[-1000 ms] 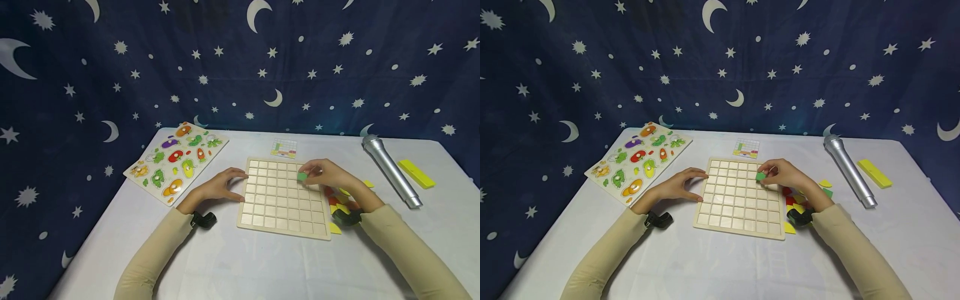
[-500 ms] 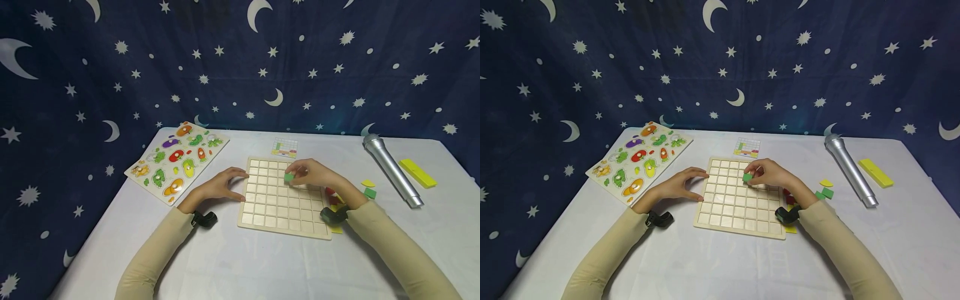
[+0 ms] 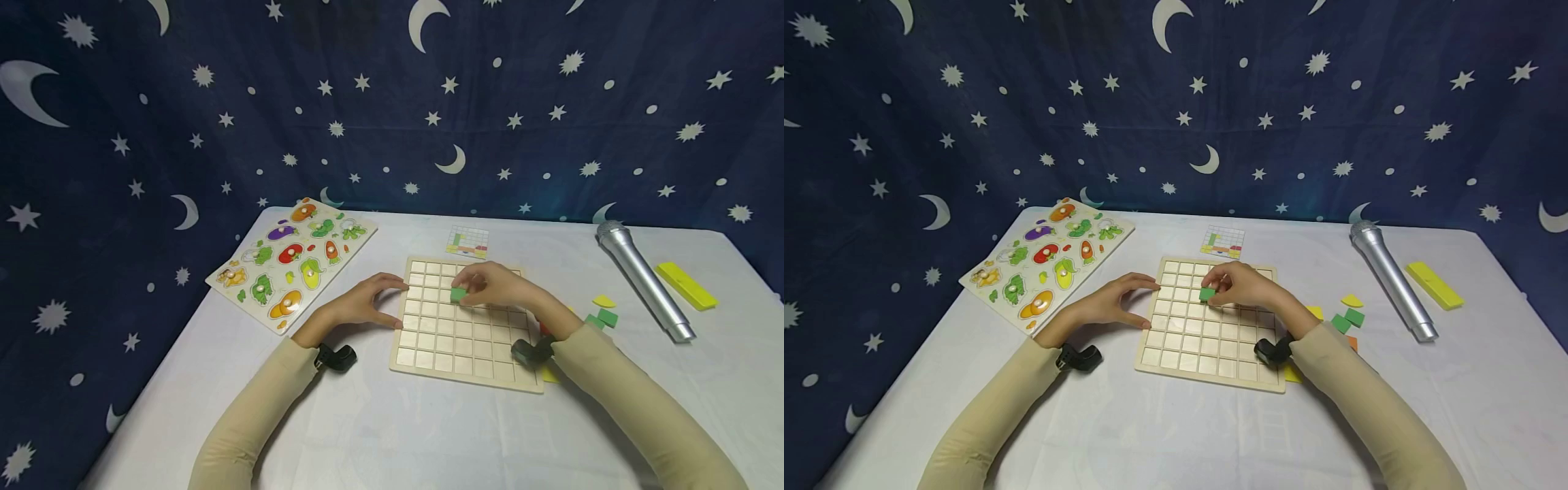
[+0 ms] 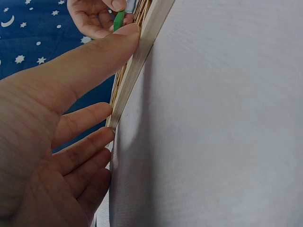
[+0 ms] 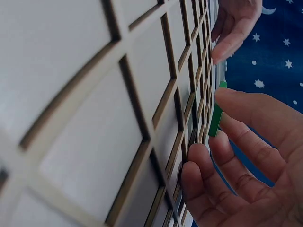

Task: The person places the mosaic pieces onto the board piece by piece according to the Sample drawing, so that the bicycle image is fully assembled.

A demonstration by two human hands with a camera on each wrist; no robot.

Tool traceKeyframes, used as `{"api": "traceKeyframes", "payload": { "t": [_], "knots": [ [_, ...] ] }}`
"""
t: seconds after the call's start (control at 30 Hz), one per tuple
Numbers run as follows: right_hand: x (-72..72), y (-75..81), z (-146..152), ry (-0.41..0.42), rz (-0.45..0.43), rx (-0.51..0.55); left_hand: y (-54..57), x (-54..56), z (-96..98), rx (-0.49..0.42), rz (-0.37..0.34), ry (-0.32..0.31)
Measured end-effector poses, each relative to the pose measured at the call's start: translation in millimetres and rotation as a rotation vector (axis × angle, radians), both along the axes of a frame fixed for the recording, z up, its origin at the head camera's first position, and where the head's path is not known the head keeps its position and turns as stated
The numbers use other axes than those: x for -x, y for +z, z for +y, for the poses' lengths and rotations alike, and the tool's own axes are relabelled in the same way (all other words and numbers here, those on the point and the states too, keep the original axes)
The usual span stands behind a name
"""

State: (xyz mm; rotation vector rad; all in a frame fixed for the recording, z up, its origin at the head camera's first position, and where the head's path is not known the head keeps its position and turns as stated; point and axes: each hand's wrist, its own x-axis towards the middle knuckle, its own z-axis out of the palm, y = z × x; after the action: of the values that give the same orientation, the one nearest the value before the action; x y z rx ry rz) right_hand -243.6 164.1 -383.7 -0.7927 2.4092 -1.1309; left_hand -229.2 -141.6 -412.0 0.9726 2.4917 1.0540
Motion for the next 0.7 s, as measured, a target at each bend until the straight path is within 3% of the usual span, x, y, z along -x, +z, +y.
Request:
{"api": "traceKeyframes", "payload": {
  "t": [0.7],
  "knots": [
    [6.5,-3.9,-34.8,0.027,0.002,0.006,-0.4,1.4,0.6,0.007,-0.003,-0.004]
  ]
}}
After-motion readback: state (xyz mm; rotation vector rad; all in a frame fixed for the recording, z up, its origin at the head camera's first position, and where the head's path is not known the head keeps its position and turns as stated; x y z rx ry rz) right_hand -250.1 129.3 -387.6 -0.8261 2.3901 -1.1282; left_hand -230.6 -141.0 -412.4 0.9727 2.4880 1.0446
